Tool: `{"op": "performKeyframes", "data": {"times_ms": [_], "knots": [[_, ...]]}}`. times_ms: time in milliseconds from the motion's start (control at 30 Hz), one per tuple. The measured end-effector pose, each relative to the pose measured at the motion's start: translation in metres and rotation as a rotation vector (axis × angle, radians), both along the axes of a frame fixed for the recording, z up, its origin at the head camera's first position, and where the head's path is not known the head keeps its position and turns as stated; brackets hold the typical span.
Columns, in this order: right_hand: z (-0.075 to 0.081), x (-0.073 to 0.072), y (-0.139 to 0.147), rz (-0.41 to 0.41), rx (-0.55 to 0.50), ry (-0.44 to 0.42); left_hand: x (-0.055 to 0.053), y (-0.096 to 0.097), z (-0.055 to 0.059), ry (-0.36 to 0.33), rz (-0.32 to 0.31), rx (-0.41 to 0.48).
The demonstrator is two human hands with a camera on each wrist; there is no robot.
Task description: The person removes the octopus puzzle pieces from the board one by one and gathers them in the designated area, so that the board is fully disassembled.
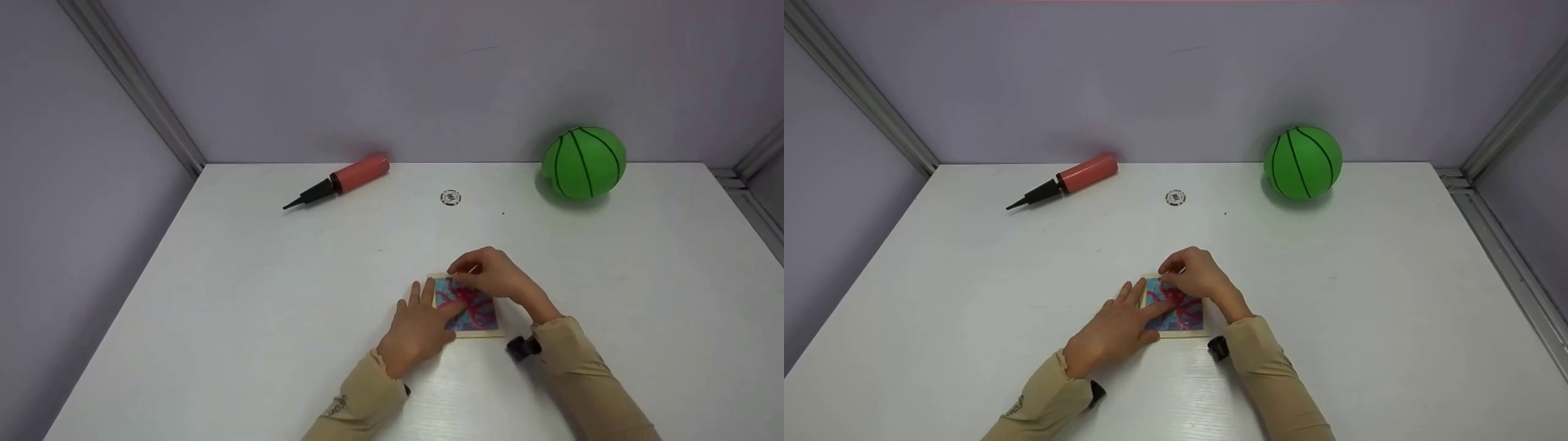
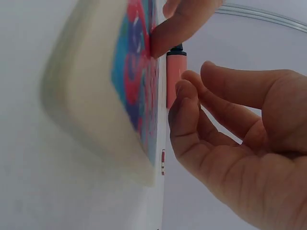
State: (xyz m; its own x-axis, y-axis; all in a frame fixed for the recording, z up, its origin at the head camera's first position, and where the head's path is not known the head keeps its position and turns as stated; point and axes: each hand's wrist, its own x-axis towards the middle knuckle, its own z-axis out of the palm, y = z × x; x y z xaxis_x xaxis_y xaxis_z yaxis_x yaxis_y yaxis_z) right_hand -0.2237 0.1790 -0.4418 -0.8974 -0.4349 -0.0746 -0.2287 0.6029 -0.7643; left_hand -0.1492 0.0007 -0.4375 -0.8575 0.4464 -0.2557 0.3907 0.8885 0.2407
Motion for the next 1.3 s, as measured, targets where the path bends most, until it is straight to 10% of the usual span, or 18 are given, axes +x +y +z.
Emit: {"op": "performKeyframes", "data": {"times_ms": [767, 1300], "knots": [[-0.003, 0.002, -0.005, 0.059, 0.069, -0.022, -0.004, 0.002, -0.003, -0.124, 0.061, 0.045], [-0.001, 0.005, -0.013, 0.1, 0.099, 0.02, -0.002, 0.004, -0.005, -0.066, 0.047, -0.006]]}}
